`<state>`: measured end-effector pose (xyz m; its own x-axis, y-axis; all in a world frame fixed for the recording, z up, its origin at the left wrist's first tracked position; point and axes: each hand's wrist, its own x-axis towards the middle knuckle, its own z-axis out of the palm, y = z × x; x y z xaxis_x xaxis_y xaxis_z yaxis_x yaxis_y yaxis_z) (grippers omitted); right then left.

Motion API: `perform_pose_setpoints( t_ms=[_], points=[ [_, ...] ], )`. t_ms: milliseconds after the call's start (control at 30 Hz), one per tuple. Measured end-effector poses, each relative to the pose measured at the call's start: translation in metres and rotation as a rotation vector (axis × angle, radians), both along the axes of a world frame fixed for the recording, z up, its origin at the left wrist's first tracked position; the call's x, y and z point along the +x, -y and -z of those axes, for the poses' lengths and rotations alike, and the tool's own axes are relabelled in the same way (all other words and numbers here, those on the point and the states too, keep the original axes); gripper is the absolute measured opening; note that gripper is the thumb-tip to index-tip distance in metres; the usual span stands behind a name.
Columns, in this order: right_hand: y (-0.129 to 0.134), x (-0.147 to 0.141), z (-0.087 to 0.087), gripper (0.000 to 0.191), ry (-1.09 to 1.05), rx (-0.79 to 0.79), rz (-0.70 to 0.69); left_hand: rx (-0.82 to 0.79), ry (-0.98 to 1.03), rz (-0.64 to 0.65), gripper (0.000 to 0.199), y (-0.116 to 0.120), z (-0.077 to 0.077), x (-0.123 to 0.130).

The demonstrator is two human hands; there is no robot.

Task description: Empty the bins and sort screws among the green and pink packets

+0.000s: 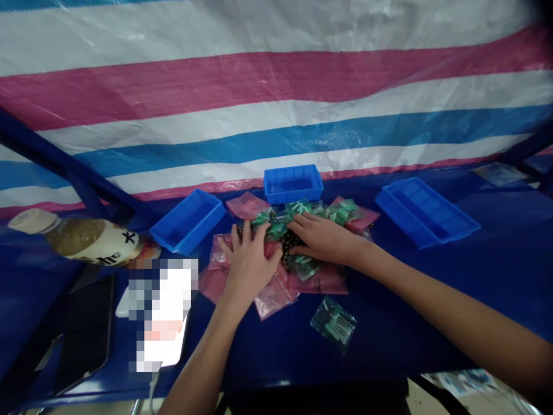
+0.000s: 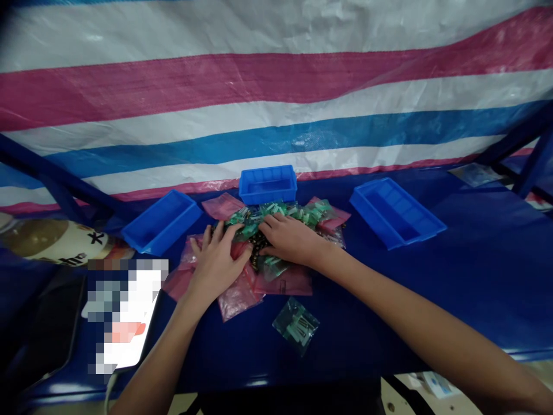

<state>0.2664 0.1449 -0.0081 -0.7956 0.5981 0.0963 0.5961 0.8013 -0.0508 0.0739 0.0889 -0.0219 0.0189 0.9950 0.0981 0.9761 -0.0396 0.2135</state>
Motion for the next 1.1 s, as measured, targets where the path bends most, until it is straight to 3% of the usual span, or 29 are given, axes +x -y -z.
perform_pose_setpoints(
  t_ms=[167, 367, 633, 867, 967, 1100],
  points=[
    [-0.002, -0.007, 0.002, 0.034, 0.159, 0.048, -0.042, 0.044, -0.045, -0.015, 0.045, 0.002, 0.001, 0.001],
    [-0.005, -0.009, 0.001, 0.015, 0.226, 0.043, -0.022, 0.103, -0.095, -0.006, 0.046, 0.005, -0.001, 0.001],
    [-0.025, -0.008, -0.007, 0.023, -0.072, -0.217, 0.073, 0.131, -0.126, 0.01, 0.05, 0.005, 0.002, 0.0],
    [-0.057, -0.011, -0.024, 0.013, -0.238, -0.215, 0.117, 0.136, -0.134, 0.019, 0.051, 0.006, 0.001, 0.0],
    [-0.064, -0.014, -0.022, 0.005, -0.26, -0.188, 0.084, 0.137, -0.143, 0.011, 0.052, 0.006, 0.002, 0.0],
    [-0.063, -0.014, -0.014, 0.012, -0.306, -0.176, 0.051, 0.131, -0.154, 0.007, 0.052, 0.006, 0.003, 0.001]
  ],
)
